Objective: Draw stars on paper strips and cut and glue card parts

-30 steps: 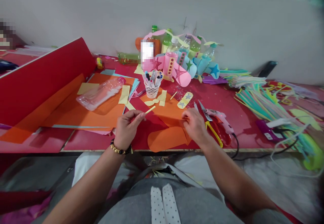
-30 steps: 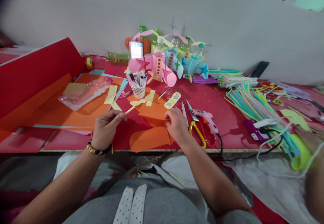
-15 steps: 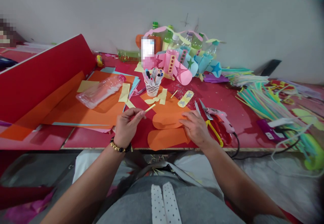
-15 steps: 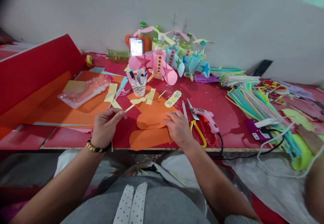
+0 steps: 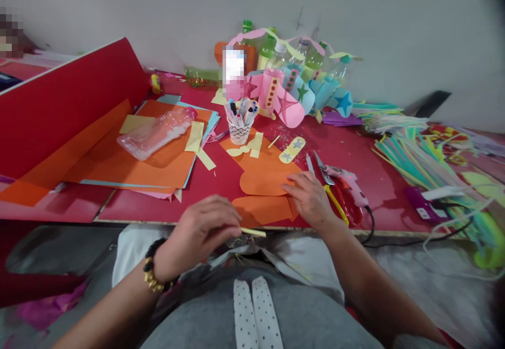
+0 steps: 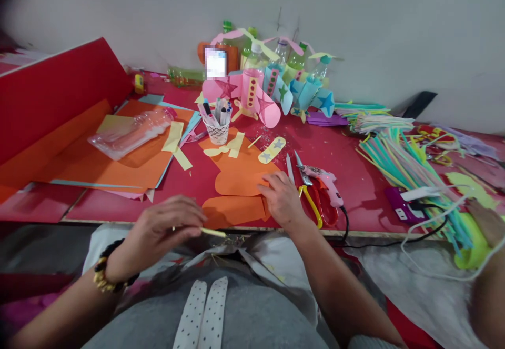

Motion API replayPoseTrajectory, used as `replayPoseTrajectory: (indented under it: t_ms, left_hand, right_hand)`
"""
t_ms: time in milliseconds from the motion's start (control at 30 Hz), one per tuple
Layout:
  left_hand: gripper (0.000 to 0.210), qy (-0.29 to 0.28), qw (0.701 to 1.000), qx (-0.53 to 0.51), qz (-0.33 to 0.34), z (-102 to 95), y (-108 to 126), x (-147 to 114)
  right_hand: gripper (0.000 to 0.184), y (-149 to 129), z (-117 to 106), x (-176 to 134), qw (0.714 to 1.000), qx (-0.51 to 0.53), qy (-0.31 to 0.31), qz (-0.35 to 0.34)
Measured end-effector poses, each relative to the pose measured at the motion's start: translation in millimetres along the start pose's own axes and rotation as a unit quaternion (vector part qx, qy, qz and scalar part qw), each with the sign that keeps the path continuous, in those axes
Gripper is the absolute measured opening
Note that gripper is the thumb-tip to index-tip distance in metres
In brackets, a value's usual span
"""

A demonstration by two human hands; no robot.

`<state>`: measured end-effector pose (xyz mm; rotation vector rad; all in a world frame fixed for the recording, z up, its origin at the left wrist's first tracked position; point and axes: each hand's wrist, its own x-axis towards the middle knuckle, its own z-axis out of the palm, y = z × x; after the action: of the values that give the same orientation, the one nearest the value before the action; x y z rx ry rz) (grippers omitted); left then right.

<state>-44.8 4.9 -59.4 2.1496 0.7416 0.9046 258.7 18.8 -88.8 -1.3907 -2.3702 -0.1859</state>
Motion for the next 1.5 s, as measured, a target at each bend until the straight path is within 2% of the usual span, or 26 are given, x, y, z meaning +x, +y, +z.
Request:
replayPoseTrajectory:
  t_ms: [100, 233, 300, 400, 467, 533, 667, 1000, 1233, 1300, 1367, 1433, 1500]
  left_hand:
    - [0.003, -0.061, 0.997, 0.035, 0.018, 12.7, 2, -11]
    - [0.007, -0.077, 0.995, 0.067, -0.006, 22.6, -9, -16]
    - [0.010, -0.080, 0.995, 0.065, -0.009, 23.0, -13, -17]
    - [0.009, -0.092, 0.994, 0.050, -0.006, 20.8, -18, -16]
    - [0.008, -0.104, 0.994, 0.042, -0.005, 19.1, -20, -14]
    - [0.008, -0.112, 0.993, 0.035, 0.000, 17.7, -22, -11]
    - [0.007, -0.123, 0.992, 0.020, 0.010, 15.8, -23, -7]
    - [0.009, -0.173, 0.985, -0.016, 0.024, 14.2, -26, -2]
    - [0.010, -0.164, 0.986, -0.005, 0.018, 17.3, -23, 3]
    - [0.011, -0.157, 0.987, -0.004, 0.023, 18.3, -23, 3]
    - [0.011, -0.154, 0.988, -0.003, 0.026, 18.7, -23, 2]
    - [0.012, -0.153, 0.988, 0.000, 0.029, 18.6, -23, 2]
    - [0.014, -0.154, 0.988, 0.004, 0.032, 18.3, -23, 1]
  right_hand:
    - [0.033, 0, 3, -4, 1.000, 0.022, 0.008, 0.002]
    - [0.030, -4, -2, -7, 0.986, 0.156, 0.046, 0.048]
    - [0.026, -5, -5, -8, 0.955, 0.256, 0.071, 0.136]
    - [0.028, -1, -4, -4, 0.872, 0.399, 0.064, 0.276]
    - [0.028, 3, -1, 0, 0.829, 0.459, 0.029, 0.318]
    - [0.026, 6, 4, 5, 0.816, 0.468, 0.004, 0.341]
    - [0.024, 5, 8, 12, 0.839, 0.417, -0.005, 0.350]
    - [0.031, 13, 12, 14, 0.897, 0.330, -0.006, 0.295]
    - [0.036, 6, 18, 25, 0.906, 0.316, -0.005, 0.281]
    - [0.033, 3, 13, 27, 0.903, 0.326, 0.022, 0.281]
    - [0.026, -2, 2, 26, 0.903, 0.329, 0.076, 0.264]
    - [0.018, -6, -9, 20, 0.914, 0.306, 0.146, 0.222]
    - [0.018, -9, -17, 10, 0.932, 0.264, 0.194, 0.156]
